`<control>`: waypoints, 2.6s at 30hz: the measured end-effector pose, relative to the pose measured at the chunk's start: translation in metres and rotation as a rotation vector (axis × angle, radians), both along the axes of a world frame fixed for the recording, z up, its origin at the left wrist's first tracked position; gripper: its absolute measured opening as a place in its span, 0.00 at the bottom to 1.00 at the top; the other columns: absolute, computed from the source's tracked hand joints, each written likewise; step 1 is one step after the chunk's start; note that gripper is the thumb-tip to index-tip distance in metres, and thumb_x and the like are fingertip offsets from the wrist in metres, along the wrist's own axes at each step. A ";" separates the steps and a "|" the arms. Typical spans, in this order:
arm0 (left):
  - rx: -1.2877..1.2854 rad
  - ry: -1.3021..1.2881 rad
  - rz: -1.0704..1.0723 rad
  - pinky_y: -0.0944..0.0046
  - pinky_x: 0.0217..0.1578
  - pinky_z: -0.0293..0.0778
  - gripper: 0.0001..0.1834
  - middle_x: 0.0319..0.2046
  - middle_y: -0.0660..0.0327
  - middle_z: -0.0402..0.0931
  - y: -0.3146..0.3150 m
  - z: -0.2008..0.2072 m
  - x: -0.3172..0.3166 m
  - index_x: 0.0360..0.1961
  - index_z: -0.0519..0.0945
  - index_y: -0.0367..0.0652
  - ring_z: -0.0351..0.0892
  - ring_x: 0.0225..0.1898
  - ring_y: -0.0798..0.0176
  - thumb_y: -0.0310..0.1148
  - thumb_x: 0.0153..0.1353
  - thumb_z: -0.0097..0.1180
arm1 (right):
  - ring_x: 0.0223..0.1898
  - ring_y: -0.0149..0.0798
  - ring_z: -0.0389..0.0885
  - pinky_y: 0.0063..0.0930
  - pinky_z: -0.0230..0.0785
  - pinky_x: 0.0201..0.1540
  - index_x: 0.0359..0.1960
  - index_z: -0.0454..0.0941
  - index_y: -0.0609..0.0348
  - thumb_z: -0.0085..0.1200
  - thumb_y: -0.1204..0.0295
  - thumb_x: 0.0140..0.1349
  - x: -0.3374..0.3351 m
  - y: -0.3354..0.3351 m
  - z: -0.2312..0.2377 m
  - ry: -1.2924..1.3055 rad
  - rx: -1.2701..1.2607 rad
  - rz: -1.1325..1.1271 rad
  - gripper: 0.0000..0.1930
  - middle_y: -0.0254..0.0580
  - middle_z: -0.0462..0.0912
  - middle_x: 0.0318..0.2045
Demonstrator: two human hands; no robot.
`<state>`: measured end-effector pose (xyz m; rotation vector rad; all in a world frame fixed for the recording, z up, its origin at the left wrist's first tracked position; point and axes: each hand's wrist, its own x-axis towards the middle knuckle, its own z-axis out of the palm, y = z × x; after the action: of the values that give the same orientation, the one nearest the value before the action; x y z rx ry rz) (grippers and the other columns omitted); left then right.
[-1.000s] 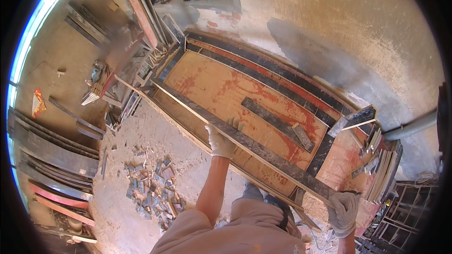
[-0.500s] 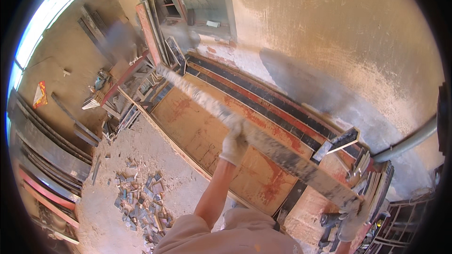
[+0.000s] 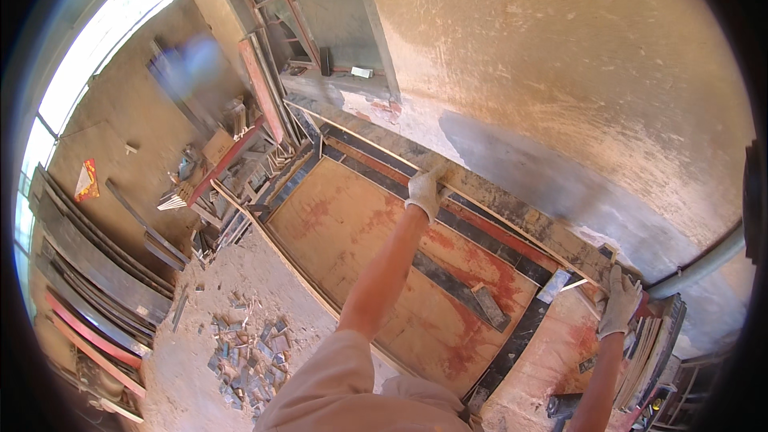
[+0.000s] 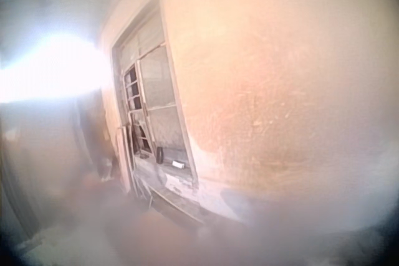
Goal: The person assembles a wooden frame by placing wooden planks and using a nail gun to fasten them together. The person repeatedly positions planks and drives nails into the frame, working on a large rectangular structure on the floor.
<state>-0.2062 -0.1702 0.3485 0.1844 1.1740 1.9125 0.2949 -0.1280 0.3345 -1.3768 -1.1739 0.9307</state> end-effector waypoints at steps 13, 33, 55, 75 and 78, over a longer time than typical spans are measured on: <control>0.151 0.064 -0.228 0.62 0.60 0.78 0.14 0.53 0.52 0.84 0.085 -0.088 -0.073 0.52 0.82 0.32 0.83 0.55 0.58 0.30 0.73 0.55 | 0.34 0.34 0.83 0.27 0.76 0.41 0.50 0.83 0.63 0.69 0.54 0.61 -0.007 0.034 0.018 -0.141 -0.068 0.011 0.25 0.46 0.87 0.34; 0.005 0.587 -0.289 0.62 0.57 0.79 0.16 0.55 0.51 0.81 0.087 -0.087 -0.084 0.57 0.79 0.33 0.81 0.56 0.57 0.31 0.74 0.51 | 0.40 0.53 0.83 0.43 0.75 0.45 0.46 0.88 0.57 0.61 0.52 0.65 -0.033 0.041 -0.019 -0.226 -0.090 -0.234 0.21 0.56 0.82 0.37; -0.096 1.311 -1.302 0.68 0.42 0.80 0.17 0.42 0.61 0.86 0.191 -0.002 0.301 0.56 0.84 0.37 0.84 0.40 0.70 0.29 0.68 0.62 | 0.42 0.60 0.78 0.52 0.71 0.46 0.52 0.85 0.50 0.57 0.62 0.66 -0.048 0.033 -0.031 -0.044 0.019 -0.308 0.16 0.58 0.80 0.38; -0.194 1.395 -1.160 0.68 0.43 0.80 0.13 0.39 0.58 0.88 0.176 0.015 0.324 0.47 0.89 0.38 0.85 0.38 0.68 0.31 0.62 0.63 | 0.71 0.62 0.66 0.45 0.58 0.73 0.75 0.43 0.75 0.60 0.73 0.54 0.245 -0.241 -0.250 -0.714 -0.619 -0.136 0.50 0.69 0.63 0.70; -0.147 1.272 -1.221 0.67 0.41 0.80 0.12 0.38 0.58 0.89 0.184 0.023 0.353 0.43 0.90 0.39 0.85 0.38 0.69 0.31 0.61 0.65 | 0.70 0.68 0.66 0.55 0.57 0.73 0.77 0.34 0.77 0.61 0.72 0.52 0.285 -0.298 -0.342 -1.278 -0.966 -0.206 0.56 0.69 0.62 0.71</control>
<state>0.1472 0.0140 0.3719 1.7430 1.3686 0.4617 0.5803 -0.4262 -0.0079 -3.0647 -1.4361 0.3547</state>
